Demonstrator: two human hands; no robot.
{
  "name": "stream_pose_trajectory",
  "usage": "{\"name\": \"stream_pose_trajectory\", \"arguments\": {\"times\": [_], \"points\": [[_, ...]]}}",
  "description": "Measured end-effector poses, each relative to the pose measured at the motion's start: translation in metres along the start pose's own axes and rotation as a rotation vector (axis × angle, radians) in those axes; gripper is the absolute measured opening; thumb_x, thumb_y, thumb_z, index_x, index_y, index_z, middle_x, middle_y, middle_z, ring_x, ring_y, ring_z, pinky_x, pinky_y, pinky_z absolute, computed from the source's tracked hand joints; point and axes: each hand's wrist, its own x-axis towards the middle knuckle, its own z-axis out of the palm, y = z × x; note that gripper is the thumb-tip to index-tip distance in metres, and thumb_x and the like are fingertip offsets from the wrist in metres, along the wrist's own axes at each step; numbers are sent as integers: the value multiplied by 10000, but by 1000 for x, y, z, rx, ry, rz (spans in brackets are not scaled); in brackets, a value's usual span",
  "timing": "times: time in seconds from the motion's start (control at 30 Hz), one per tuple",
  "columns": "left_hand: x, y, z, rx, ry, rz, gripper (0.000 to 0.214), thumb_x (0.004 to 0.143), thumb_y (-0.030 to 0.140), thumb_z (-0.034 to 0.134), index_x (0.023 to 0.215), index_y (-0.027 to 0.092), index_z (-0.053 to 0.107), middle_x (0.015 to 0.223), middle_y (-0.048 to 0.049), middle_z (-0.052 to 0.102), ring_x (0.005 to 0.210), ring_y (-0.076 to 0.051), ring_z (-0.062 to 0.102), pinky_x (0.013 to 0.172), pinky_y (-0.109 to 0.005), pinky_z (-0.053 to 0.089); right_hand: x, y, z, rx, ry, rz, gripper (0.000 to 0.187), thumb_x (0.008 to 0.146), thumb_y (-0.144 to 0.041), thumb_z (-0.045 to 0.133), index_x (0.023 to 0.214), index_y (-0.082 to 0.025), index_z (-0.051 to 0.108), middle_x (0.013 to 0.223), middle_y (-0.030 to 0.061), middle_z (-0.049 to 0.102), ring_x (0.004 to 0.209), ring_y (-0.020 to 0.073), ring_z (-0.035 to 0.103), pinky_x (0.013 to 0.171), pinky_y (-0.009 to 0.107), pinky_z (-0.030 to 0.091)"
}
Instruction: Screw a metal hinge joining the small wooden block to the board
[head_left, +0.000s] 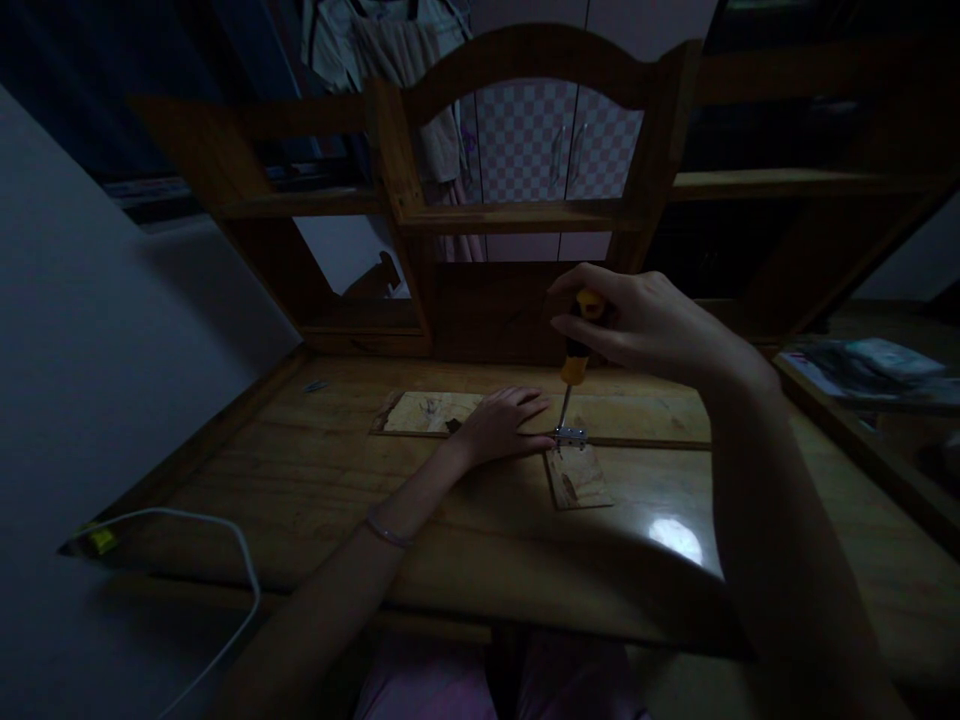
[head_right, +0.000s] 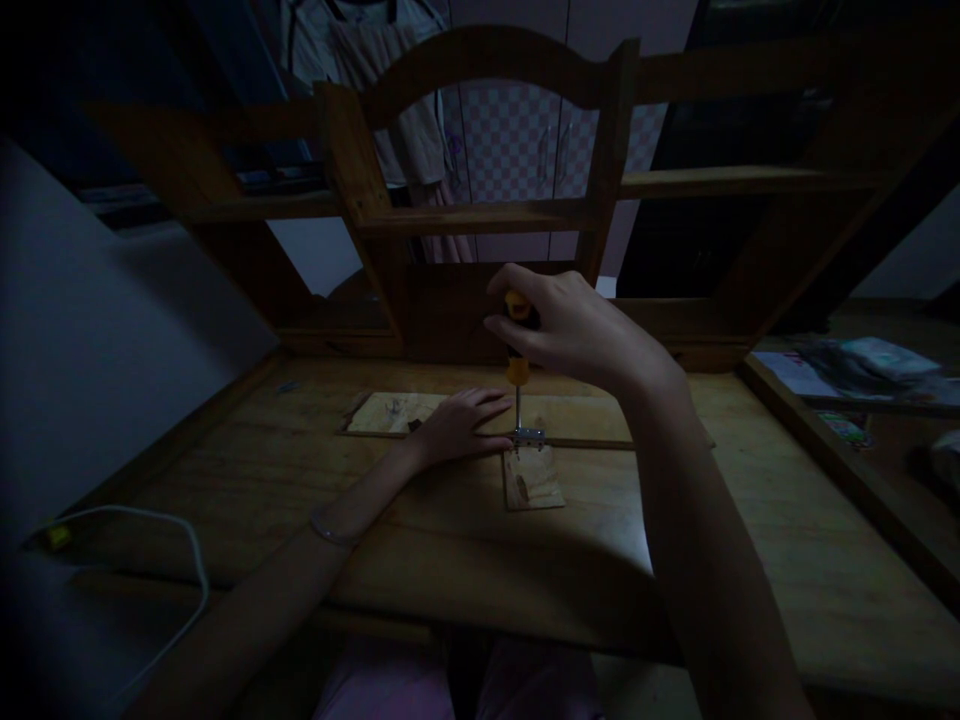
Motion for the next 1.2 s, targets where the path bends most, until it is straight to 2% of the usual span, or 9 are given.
{"name": "stream_pose_trajectory", "arguments": {"times": [0.1,0.2,0.33,0.47,0.77,0.87,1.0,1.1,1.2], "points": [[1,4,0,-46,27,35,556,830,565,657,1262,219,598,1337,-105,552,1220,-270,526,1033,-411,428,0,-1,-1,17,-36,-10,377,841,-343,585,1199,-230,612,1057,29,690,851,205,635,747,304,445],[2,10,4,-147,111,63,360,877,458,649,1149,221,649,1247,-74,609,1168,-233,560,1003,-378,451,0,-1,-4,28,-80,-6,409,813,-273,580,1220,-236,604,1083,20,681,849,194,628,744,296,439],[6,18,13,-284,216,-14,167,899,355,647,967,206,681,1034,-47,664,975,-179,631,883,-316,501,0,-2,-6,35,-85,-2,405,797,-235,574,1201,-233,614,1003,7,685,774,169,612,708,283,427],[9,22,18,-332,206,-69,117,871,303,687,877,187,675,940,-39,662,876,-158,641,809,-288,516,-1,-2,-5,43,-52,-18,337,836,-264,572,1167,-219,622,928,3,685,700,149,603,669,273,418],[10,22,16,-337,182,-101,94,855,276,706,864,184,687,912,-27,657,840,-146,636,757,-259,501,-4,2,-9,1,-8,-23,236,871,-284,593,1095,-220,631,880,1,687,711,161,626,637,270,419],[10,23,15,-330,158,-109,112,864,302,695,860,191,698,912,-30,657,858,-159,636,770,-274,497,-8,1,-19,-31,73,0,222,883,-295,594,1088,-215,624,821,1,670,697,159,618,614,268,419],[10,22,13,-353,168,-112,133,903,312,642,890,197,707,953,-40,659,900,-169,639,819,-290,492,-15,-5,-35,-89,313,41,263,892,-322,600,1136,-224,616,920,21,677,769,169,631,658,277,459],[8,16,11,-387,271,-143,161,951,294,566,972,190,687,998,-50,656,930,-162,634,833,-278,490,-18,-12,-45,-123,514,67,261,903,-316,585,1146,-232,625,1029,33,669,860,180,638,716,285,485],[7,4,7,-368,396,-223,191,971,298,523,983,190,681,996,-56,658,936,-158,628,834,-273,490,-20,-18,-53,-173,652,96,262,892,-301,594,1140,-230,638,1066,38,667,903,188,643,726,287,497]]}}
